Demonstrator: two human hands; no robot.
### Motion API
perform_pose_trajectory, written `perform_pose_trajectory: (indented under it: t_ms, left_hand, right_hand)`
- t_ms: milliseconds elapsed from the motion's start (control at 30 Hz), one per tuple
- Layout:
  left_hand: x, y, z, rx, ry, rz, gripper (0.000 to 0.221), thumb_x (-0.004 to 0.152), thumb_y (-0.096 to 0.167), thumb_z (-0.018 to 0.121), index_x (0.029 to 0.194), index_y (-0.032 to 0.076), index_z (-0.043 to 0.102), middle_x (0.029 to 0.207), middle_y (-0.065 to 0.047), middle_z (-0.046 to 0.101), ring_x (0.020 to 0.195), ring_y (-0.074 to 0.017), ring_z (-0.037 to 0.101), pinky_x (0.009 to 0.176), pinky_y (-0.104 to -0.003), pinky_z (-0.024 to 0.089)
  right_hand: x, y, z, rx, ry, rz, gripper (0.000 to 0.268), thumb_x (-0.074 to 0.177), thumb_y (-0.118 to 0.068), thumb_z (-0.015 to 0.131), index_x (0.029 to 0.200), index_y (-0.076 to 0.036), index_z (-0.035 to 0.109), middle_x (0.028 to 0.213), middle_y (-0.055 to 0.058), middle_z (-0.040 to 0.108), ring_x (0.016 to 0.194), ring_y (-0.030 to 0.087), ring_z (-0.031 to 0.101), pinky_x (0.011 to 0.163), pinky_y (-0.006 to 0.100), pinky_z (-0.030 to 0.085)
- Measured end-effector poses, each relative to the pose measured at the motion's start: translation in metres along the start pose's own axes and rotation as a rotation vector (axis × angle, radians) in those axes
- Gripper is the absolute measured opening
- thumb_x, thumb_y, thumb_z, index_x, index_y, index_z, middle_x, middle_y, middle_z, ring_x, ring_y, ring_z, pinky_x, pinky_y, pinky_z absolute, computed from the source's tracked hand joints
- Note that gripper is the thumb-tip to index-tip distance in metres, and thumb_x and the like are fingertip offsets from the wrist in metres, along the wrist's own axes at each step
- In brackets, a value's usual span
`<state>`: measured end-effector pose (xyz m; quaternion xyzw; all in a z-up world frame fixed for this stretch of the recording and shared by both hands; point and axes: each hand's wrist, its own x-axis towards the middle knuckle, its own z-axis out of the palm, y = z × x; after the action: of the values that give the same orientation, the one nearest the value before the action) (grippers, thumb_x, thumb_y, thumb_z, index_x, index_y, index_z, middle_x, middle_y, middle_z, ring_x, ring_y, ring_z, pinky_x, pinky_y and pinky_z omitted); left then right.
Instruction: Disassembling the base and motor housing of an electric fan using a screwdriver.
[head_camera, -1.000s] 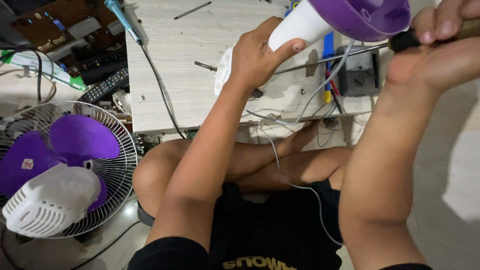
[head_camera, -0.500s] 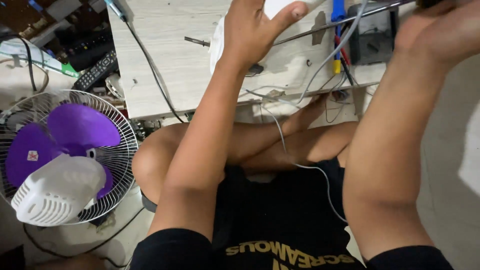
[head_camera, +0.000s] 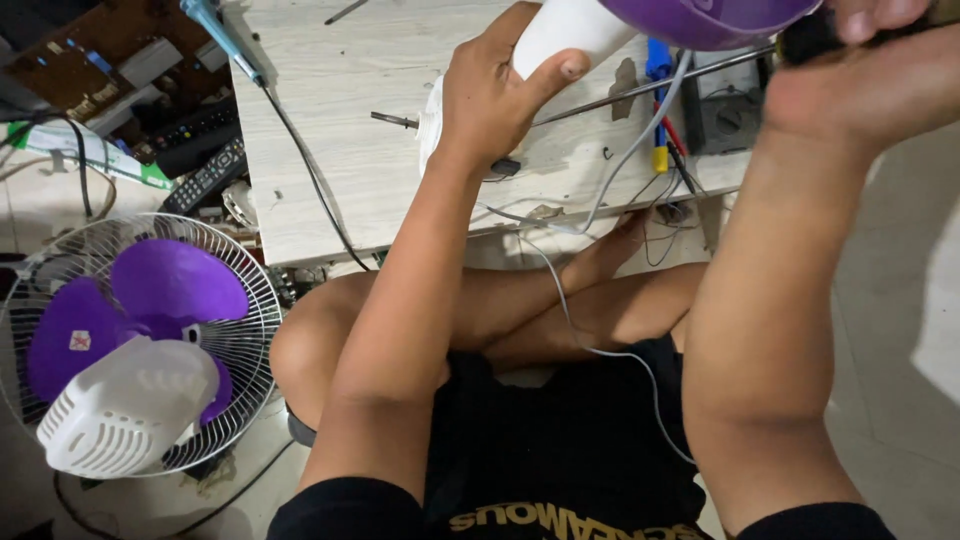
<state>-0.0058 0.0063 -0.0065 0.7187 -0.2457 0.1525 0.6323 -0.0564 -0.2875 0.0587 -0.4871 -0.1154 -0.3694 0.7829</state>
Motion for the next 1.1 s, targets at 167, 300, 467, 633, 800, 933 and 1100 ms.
perform_pose_trajectory:
  t_ms: [167,300,467,633,800,933,1100]
  left_hand:
    - [0.005,0.008,0.001,0.013,-0.01,-0.007,0.06,0.083,0.065,0.065,0.11,0.012,0.072,0.083,-0.005,0.08,0.07,-0.0184,0.075,0.062,-0.031,0.055]
    - [0.007,0.012,0.001,0.006,-0.017,-0.043,0.065,0.081,0.067,0.063,0.113,0.01,0.072,0.088,-0.009,0.08,0.075,-0.0231,0.077,0.064,-0.034,0.056]
    - [0.01,0.018,0.008,0.001,-0.043,-0.147,0.071,0.079,0.059,0.068,0.125,0.005,0.069,0.106,-0.015,0.08,0.093,-0.0281,0.076,0.08,-0.037,0.058]
    - [0.013,0.013,0.016,0.001,-0.022,-0.249,0.077,0.079,0.057,0.066,0.132,0.001,0.066,0.115,-0.02,0.077,0.102,-0.0307,0.073,0.087,-0.04,0.057]
    - [0.015,-0.002,0.024,0.034,-0.012,-0.238,0.074,0.081,0.067,0.071,0.13,0.011,0.071,0.108,-0.024,0.075,0.104,-0.0389,0.069,0.09,-0.052,0.051]
    - [0.012,-0.017,0.03,0.079,0.006,-0.202,0.069,0.083,0.067,0.07,0.123,0.012,0.074,0.1,-0.022,0.076,0.096,-0.0398,0.072,0.086,-0.05,0.053]
    - [0.006,-0.044,0.031,0.099,0.01,-0.207,0.062,0.088,0.067,0.066,0.12,0.014,0.074,0.103,-0.018,0.075,0.097,-0.0318,0.071,0.088,-0.05,0.053]
  right_hand:
    - [-0.025,-0.021,0.079,-0.17,0.069,-0.207,0.044,0.091,-0.05,0.046,0.082,-0.008,0.054,0.071,0.007,0.047,0.057,0.016,0.035,0.054,0.032,0.027]
    - [-0.025,-0.038,0.104,-0.129,-0.004,-0.174,0.049,0.09,-0.058,0.046,0.081,-0.01,0.052,0.067,0.004,0.043,0.055,0.016,0.034,0.056,0.034,0.03]
    - [-0.036,-0.034,0.115,-0.078,0.052,-0.3,0.051,0.094,-0.07,0.048,0.114,-0.023,0.05,0.098,0.007,0.056,0.051,0.016,0.036,0.038,0.031,0.024]
    - [-0.067,-0.015,0.082,-0.501,-0.009,-0.397,0.059,0.116,-0.015,0.046,0.167,-0.01,0.016,0.151,0.015,0.048,0.116,0.025,0.061,0.109,0.038,0.054]
    - [-0.069,0.01,0.063,-0.557,-0.05,-0.329,0.044,0.098,-0.006,0.071,0.133,0.003,0.045,0.095,0.013,0.059,0.063,0.018,0.064,0.054,0.028,0.057]
    - [-0.077,0.007,0.065,-0.407,-0.164,-0.182,0.016,0.092,0.002,0.074,0.1,0.003,0.061,0.082,0.015,0.073,0.057,0.022,0.072,0.046,0.031,0.062]
    - [-0.077,0.04,0.039,-0.271,-0.097,-0.114,0.026,0.091,0.001,0.08,0.105,0.003,0.057,0.082,0.014,0.069,0.06,0.018,0.067,0.052,0.029,0.058]
